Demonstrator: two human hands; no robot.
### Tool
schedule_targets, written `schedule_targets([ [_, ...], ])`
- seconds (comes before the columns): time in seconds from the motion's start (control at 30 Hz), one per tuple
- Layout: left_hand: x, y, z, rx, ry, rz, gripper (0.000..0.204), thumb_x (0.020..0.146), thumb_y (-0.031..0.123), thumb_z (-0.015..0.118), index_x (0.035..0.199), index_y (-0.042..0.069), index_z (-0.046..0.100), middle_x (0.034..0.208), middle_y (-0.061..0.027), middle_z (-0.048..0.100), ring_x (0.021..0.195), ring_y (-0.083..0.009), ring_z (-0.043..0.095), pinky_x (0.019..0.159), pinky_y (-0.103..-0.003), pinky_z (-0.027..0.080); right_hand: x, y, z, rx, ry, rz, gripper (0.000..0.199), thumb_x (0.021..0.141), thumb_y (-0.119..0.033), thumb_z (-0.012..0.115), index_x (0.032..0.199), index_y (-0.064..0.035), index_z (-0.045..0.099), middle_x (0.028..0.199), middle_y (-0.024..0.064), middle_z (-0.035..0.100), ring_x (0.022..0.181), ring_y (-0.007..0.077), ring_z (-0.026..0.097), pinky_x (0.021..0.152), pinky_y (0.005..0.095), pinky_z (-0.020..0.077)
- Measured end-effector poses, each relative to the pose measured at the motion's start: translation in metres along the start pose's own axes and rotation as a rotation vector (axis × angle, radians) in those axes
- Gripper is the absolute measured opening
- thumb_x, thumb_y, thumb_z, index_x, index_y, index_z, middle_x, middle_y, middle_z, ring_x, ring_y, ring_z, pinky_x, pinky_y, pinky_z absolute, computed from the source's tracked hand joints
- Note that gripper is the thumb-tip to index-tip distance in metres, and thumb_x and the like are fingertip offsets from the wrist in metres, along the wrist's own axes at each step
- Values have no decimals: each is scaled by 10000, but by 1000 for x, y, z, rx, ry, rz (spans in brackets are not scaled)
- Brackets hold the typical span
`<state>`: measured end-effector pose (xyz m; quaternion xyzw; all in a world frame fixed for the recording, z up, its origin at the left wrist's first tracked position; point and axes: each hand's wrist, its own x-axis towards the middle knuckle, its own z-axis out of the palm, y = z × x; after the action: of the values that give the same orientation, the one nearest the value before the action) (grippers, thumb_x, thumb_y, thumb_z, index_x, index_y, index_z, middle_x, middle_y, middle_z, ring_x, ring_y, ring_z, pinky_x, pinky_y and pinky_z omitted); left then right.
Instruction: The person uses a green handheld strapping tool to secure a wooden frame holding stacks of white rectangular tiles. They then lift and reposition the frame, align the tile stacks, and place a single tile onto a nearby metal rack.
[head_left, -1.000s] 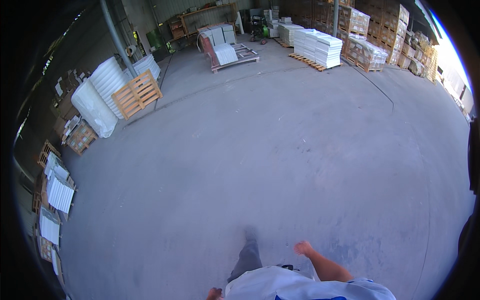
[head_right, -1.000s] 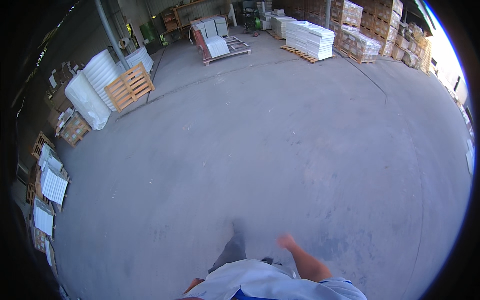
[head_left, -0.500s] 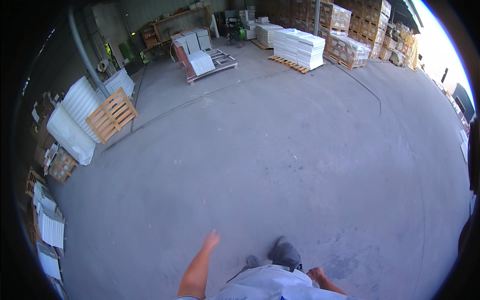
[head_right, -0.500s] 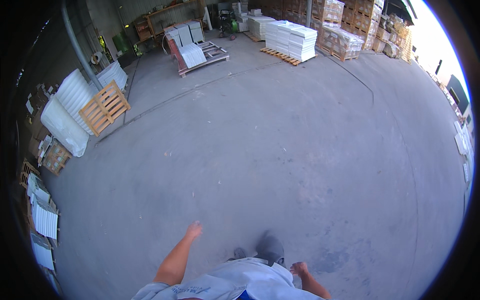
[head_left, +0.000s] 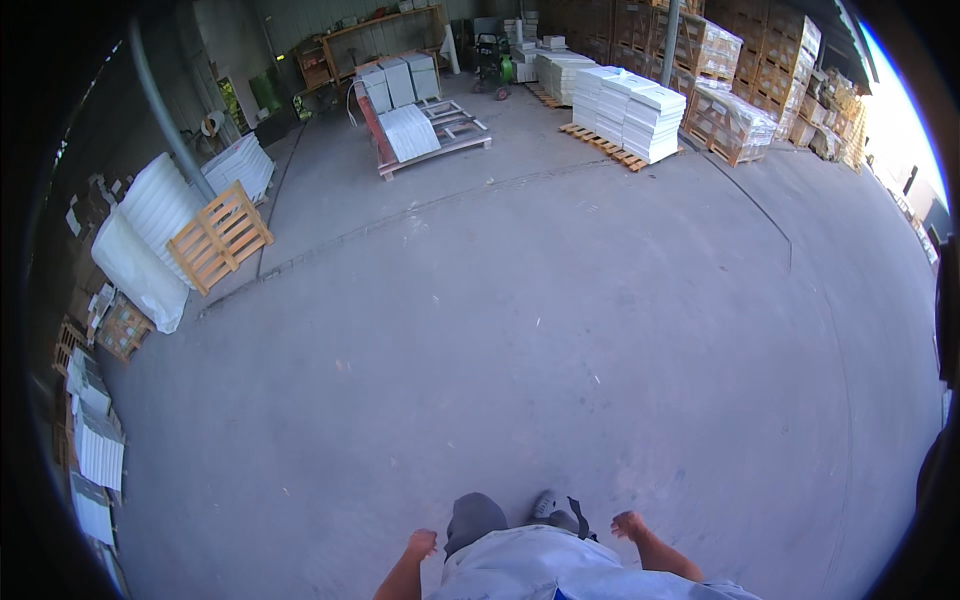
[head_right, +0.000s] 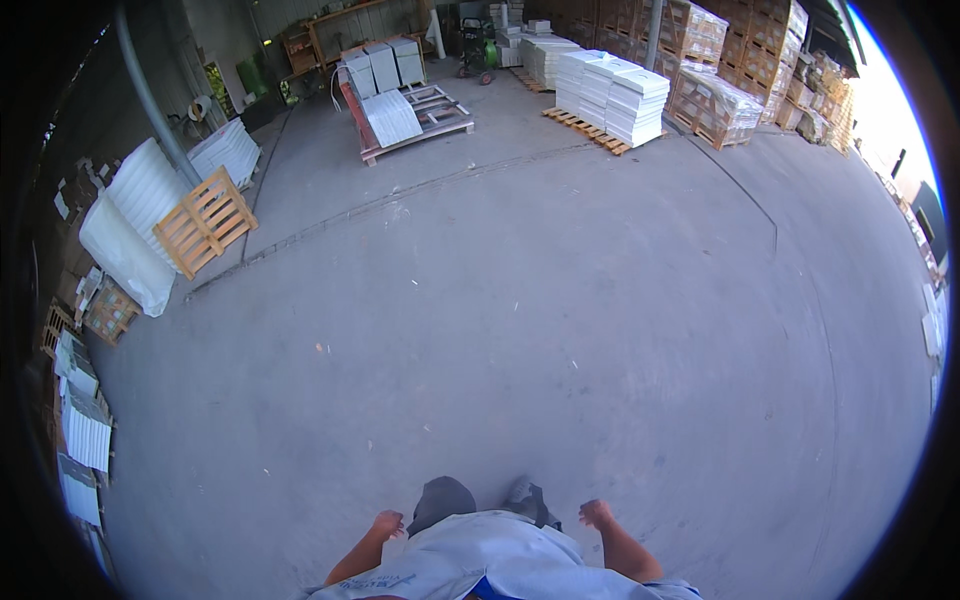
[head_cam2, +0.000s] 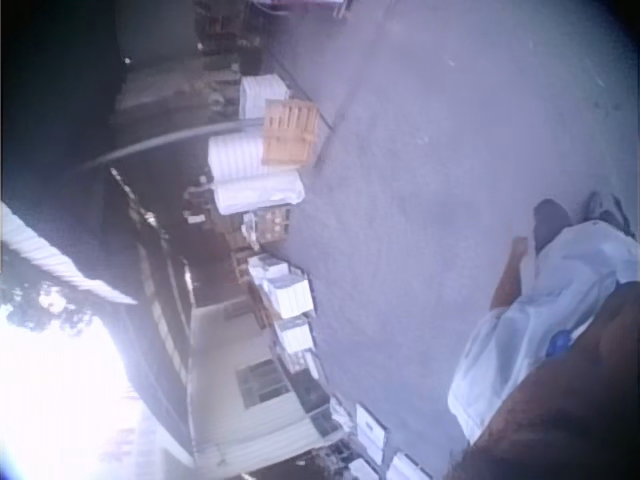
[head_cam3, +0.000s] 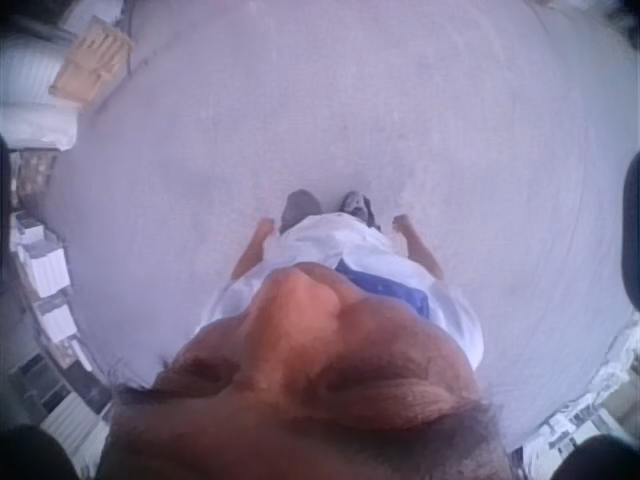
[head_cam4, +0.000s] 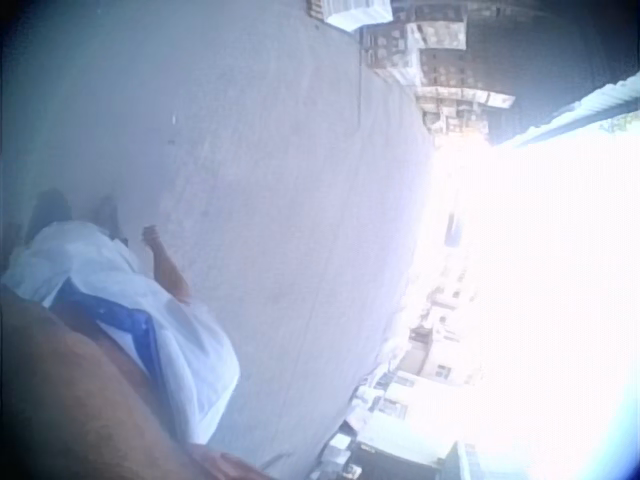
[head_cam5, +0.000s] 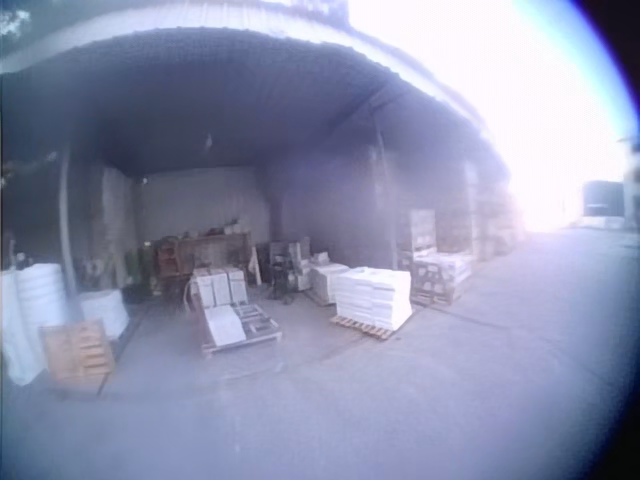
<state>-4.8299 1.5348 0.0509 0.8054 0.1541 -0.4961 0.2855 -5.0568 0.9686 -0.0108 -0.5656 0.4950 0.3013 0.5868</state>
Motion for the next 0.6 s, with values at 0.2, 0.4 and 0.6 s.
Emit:
schedule_targets([
  [0.2, 63, 87, -27, -122, -34, -107, 231, 917, 183, 498, 888, -3, 633, 837, -117, 697, 636, -197, 706, 507, -360, 555, 92, -312, -76, -106, 92, -793, 165, 892, -124, 567, 990, -8, 632, 905, 113, 689, 752, 217, 681, 624, 346, 551],
  [0.4, 191, 242, -131, 105, -38, 212, 265, 900, 249, 499, 893, 27, 642, 768, -122, 672, 590, -233, 665, 492, -370, 528, 147, -471, -38, 19, 58, -977, 266, 925, -180, 575, 1077, 28, 641, 919, 114, 706, 769, 225, 683, 636, 323, 550],
  [0.6, 270, 483, -255, 188, 206, 175, 381, 902, 305, 461, 1012, 15, 683, 920, -179, 716, 760, -287, 713, 790, -421, 552, 111, -464, -29, 218, 219, -223, 348, 934, -225, 558, 1150, 43, 608, 975, 173, 705, 811, 286, 704, 646, 365, 572],
])
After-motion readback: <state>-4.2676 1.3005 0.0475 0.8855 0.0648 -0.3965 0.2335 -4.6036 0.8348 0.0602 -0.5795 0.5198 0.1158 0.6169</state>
